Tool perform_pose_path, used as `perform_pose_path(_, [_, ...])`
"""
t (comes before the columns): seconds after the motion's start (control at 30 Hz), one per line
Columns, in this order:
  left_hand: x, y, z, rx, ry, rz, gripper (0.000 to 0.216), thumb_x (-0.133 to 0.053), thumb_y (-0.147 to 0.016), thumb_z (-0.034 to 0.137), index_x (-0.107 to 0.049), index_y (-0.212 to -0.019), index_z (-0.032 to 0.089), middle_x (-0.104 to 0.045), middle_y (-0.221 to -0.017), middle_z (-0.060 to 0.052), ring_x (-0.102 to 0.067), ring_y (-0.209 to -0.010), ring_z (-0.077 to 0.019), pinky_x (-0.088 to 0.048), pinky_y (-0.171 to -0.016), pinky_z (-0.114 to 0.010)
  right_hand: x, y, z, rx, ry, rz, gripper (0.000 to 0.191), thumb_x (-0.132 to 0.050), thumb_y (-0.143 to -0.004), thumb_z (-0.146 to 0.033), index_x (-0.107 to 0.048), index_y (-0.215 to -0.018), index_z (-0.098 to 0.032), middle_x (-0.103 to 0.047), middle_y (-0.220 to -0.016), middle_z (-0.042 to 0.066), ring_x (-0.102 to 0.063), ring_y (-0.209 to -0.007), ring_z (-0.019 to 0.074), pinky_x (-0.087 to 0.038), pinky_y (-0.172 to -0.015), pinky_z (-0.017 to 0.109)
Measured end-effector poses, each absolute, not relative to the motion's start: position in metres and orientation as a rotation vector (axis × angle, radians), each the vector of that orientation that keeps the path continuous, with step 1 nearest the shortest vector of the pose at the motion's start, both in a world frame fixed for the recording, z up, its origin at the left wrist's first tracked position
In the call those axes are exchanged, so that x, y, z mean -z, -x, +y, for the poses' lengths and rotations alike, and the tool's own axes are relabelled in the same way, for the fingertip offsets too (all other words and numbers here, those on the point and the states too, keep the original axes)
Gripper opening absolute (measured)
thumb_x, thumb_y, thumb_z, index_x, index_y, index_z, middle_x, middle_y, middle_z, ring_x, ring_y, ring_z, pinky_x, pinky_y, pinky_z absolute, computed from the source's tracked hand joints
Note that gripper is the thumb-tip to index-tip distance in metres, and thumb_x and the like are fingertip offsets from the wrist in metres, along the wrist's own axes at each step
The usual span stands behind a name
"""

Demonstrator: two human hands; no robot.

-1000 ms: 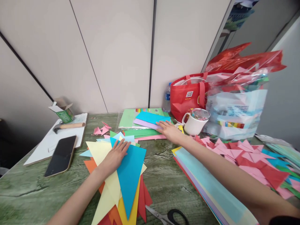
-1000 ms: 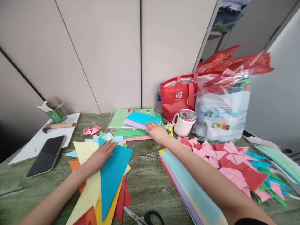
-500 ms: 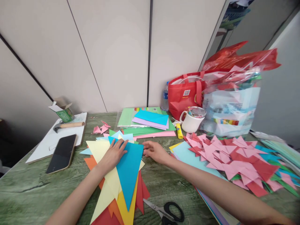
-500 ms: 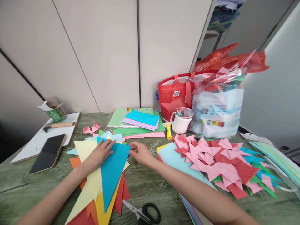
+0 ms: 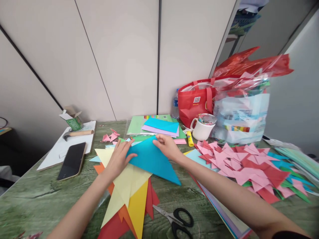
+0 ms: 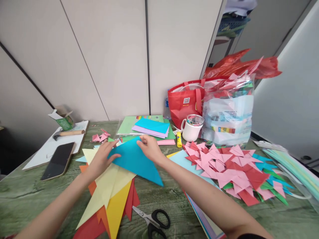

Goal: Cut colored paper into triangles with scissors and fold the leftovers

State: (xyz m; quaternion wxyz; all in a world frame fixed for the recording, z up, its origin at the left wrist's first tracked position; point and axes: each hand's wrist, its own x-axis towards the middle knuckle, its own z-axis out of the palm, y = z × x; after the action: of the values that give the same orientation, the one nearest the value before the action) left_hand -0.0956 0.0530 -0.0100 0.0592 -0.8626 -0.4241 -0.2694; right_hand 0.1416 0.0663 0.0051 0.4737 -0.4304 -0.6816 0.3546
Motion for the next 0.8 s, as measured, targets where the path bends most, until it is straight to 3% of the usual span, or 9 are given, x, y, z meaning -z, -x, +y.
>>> perform_pose_path(0.1, [-0.004, 0.087, 0.049, 0.959, 2.596, -1.277, 0.029, -0.048, -0.088, 0.042, -0.051, -0.108, 0.021, -0.06, -0.089, -0.006, -0.058, -0.085, -0.0226, -0.047, -0.078, -0.039, -0.032, -0.152, 0.062, -0.797, 1.003, -1.677, 0.017, -0.053, -0.079, -0.033, -0.047, -0.072, -0.019, -0.046, -0.063, -0.005, -0.045, -0.059, 0.0117, -0.034, -0.054, 0.022])
perform_pose_path(0.2, [-0.007, 0.079, 0.042, 1.017, 2.622, -1.244, 0.016, -0.05, -0.088, 0.038, -0.052, -0.089, 0.022, -0.061, -0.082, -0.003, -0.058, -0.078, -0.02, -0.048, -0.072, -0.035, -0.044, -0.161, 0.049, -0.782, 0.953, -1.697, 0.015, -0.053, -0.081, -0.034, -0.051, -0.081, -0.019, -0.058, -0.075, -0.001, -0.056, -0.072, 0.015, -0.043, -0.064, 0.025])
perform_pose_path(0.27, [-0.004, 0.076, 0.035, 1.021, 2.654, -1.213, 0.012, -0.048, -0.09, 0.033, -0.051, -0.087, 0.022, -0.061, -0.081, -0.002, -0.058, -0.078, -0.0191, -0.048, -0.069, -0.033, -0.042, -0.169, 0.039, -0.856, 0.886, -1.746, 0.017, -0.057, -0.08, -0.034, -0.052, -0.088, -0.02, -0.064, -0.083, 0.001, -0.062, -0.079, 0.0167, -0.048, -0.071, 0.029])
perform_pose_path(0.33, [0.001, 0.074, 0.027, 1.014, 2.692, -1.172, 0.009, -0.043, -0.092, 0.026, -0.05, -0.089, 0.022, -0.061, -0.083, -0.003, -0.059, -0.081, -0.0186, -0.049, -0.067, -0.031, -0.034, -0.179, 0.027, -0.971, 0.794, -1.865, 0.034, -0.066, -0.075, -0.031, -0.052, -0.103, -0.02, -0.068, -0.097, 0.004, -0.065, -0.089, 0.0183, -0.05, -0.079, 0.033])
perform_pose_path(0.4, [0.007, 0.074, 0.019, 0.997, 2.734, -1.11, 0.012, -0.037, -0.092, 0.019, -0.049, -0.092, 0.022, -0.063, -0.087, -0.004, -0.06, -0.087, -0.0185, -0.05, -0.071, -0.032, -0.023, -0.191, 0.016, -0.931, 0.786, -2.054, 0.051, -0.073, -0.068, -0.028, -0.051, -0.114, -0.021, -0.067, -0.109, 0.007, -0.064, -0.098, 0.0203, -0.05, -0.086, 0.036])
perform_pose_path(0.53, [0.02, 0.08, 0.015, 0.954, 2.812, -0.944, 0.021, -0.033, -0.09, 0.009, -0.048, -0.095, 0.023, -0.067, -0.095, -0.004, -0.061, -0.095, -0.018, -0.038, -0.097, -0.045, 0.002, -0.21, -0.006, -0.588, 0.922, -2.433, 0.051, -0.069, -0.072, -0.02, -0.053, -0.121, -0.021, -0.062, -0.121, 0.009, -0.059, -0.109, 0.0252, -0.047, -0.091, 0.041])
perform_pose_path(0.63, [0.025, 0.083, 0.02, 0.859, 2.829, -0.895, 0.025, -0.032, -0.088, 0.003, -0.049, -0.09, 0.021, -0.069, -0.1, -0.006, -0.058, -0.107, -0.02, -0.03, -0.102, -0.05, 0.02, -0.212, -0.023, -0.384, 1.032, -2.577, 0.039, -0.057, -0.08, -0.014, -0.054, -0.119, -0.019, -0.067, -0.108, 0.01, -0.063, -0.098, 0.0235, -0.051, -0.081, 0.036])
perform_pose_path(0.73, [0.023, 0.082, 0.022, 0.732, 2.828, -0.936, 0.032, -0.031, -0.086, 0.0, -0.054, -0.093, 0.021, -0.069, -0.102, -0.007, -0.055, -0.11, -0.0234, -0.037, -0.093, -0.047, 0.034, -0.206, -0.039, -0.164, 1.034, -2.631, 0.017, -0.049, -0.087, -0.014, -0.061, -0.098, -0.018, -0.069, -0.099, 0.01, -0.063, -0.096, 0.0222, -0.05, -0.076, 0.032])
perform_pose_path(0.8, [0.021, 0.078, 0.018, 0.646, 2.837, -0.968, 0.039, -0.032, -0.084, -0.001, -0.057, -0.106, 0.021, -0.068, -0.107, -0.008, -0.054, -0.11, -0.0258, -0.041, -0.085, -0.044, 0.037, -0.2, -0.046, -0.067, 1.018, -2.649, 0.013, -0.048, -0.088, -0.014, -0.06, -0.09, -0.017, -0.068, -0.099, 0.011, -0.062, -0.097, 0.0223, -0.051, -0.075, 0.032])
